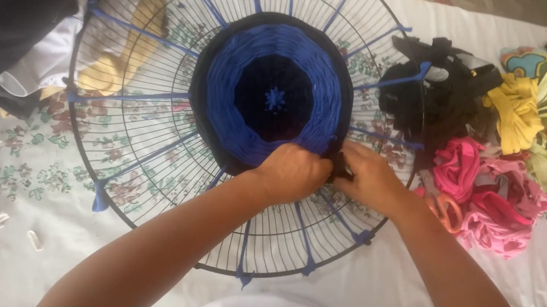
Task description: Weaving strips of dark fabric onto a metal fan guard frame to create a decorative rug or mat.
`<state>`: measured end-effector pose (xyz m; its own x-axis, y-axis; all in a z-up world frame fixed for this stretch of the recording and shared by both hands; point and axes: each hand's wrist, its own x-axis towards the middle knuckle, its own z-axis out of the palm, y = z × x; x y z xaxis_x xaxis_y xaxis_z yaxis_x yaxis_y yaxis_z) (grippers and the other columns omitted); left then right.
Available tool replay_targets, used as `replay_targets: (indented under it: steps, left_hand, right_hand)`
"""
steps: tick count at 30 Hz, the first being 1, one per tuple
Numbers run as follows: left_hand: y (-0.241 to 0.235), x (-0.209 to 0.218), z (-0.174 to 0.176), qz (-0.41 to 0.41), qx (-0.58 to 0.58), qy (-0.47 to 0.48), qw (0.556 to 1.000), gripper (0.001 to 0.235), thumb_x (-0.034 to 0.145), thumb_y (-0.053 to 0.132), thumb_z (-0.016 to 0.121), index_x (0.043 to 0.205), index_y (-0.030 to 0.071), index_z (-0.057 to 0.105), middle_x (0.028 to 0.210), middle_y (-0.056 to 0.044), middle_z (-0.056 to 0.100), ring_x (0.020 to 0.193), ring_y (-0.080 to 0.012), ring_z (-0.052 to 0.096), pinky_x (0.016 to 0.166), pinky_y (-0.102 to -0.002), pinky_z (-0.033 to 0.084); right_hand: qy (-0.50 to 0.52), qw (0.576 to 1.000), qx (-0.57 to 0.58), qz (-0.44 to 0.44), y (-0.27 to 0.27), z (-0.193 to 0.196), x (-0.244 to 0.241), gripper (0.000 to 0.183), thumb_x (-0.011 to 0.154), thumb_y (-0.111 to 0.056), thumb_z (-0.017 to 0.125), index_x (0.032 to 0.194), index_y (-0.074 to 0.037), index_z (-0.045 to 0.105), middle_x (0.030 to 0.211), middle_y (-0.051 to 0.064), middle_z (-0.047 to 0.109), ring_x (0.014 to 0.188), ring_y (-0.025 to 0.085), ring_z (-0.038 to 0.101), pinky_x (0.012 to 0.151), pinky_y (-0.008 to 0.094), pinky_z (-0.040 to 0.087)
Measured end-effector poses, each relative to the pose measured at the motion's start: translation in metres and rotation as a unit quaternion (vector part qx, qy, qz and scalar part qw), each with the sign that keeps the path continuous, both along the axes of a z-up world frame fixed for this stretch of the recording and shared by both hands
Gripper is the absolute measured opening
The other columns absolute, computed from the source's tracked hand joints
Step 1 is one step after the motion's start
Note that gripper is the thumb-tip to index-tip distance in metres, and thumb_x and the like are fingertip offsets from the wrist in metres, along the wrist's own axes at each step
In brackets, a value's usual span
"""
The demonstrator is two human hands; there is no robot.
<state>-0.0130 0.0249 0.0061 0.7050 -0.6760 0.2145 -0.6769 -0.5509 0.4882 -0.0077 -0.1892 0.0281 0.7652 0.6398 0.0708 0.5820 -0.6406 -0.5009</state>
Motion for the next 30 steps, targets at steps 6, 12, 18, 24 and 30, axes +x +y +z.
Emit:
replay_targets:
  steps: [6, 12, 18, 24, 30]
  left_hand:
    - [0.01, -0.005, 0.0, -0.018, 0.006, 0.03, 0.999, 0.011, 0.091, 0.018, 0.065, 0.084, 0.01, 0.07, 0.067, -0.012, 0.07, 0.058, -0.0305, 0.069, 0.054, -0.044, 0.054]
    - [0.023, -0.01, 0.013, -0.015, -0.041, 0.049, 0.998, 0.013, 0.084, 0.016, 0.069, 0.095, 0.01, 0.072, 0.063, -0.012, 0.067, 0.054, -0.0302, 0.067, 0.053, -0.043, 0.054]
    - [0.028, -0.017, -0.008, -0.037, -0.109, -0.07, 0.991, 0.006, 0.084, 0.013, 0.072, 0.083, 0.008, 0.074, 0.075, -0.005, 0.07, 0.064, -0.0247, 0.069, 0.056, -0.039, 0.055]
    - [0.025, -0.014, -0.004, 0.014, -0.149, -0.017, 0.989, 0.008, 0.086, 0.014, 0.073, 0.087, 0.007, 0.076, 0.087, -0.007, 0.074, 0.065, -0.0237, 0.07, 0.06, -0.036, 0.057]
    - [0.017, 0.011, 0.036, 0.11, -0.079, 0.256, 0.957, 0.041, 0.088, 0.029, 0.074, 0.125, 0.014, 0.063, 0.084, -0.008, 0.074, 0.078, -0.0259, 0.074, 0.076, -0.037, 0.06]
  right_hand:
    - [0.079, 0.965, -0.148, -0.203, 0.016, -0.019, -0.003, 0.045, 0.087, -0.011, 0.073, 0.125, -0.009, 0.049, 0.1, 0.018, 0.074, 0.094, 0.038, 0.071, 0.079, 0.047, 0.056]
    - [0.104, 0.986, -0.037, -0.127, 0.008, 0.011, 0.01, 0.051, 0.082, -0.001, 0.068, 0.128, -0.009, 0.048, 0.107, 0.016, 0.075, 0.099, 0.031, 0.075, 0.079, 0.039, 0.058]
    - [0.098, 0.987, 0.029, -0.123, -0.019, 0.083, 0.046, 0.035, 0.083, -0.003, 0.08, 0.117, -0.007, 0.073, 0.109, 0.006, 0.075, 0.097, 0.017, 0.07, 0.084, 0.03, 0.054]
    - [0.127, 0.877, 0.434, -0.164, -0.03, 0.062, 0.106, 0.012, 0.105, 0.011, 0.066, 0.112, 0.002, 0.069, 0.107, 0.011, 0.071, 0.089, 0.019, 0.07, 0.084, 0.034, 0.061]
    - [0.165, 0.78, 0.596, -0.094, 0.039, 0.083, 0.1, 0.009, 0.108, 0.012, 0.063, 0.114, 0.004, 0.063, 0.107, 0.013, 0.068, 0.095, 0.021, 0.072, 0.081, 0.035, 0.063]
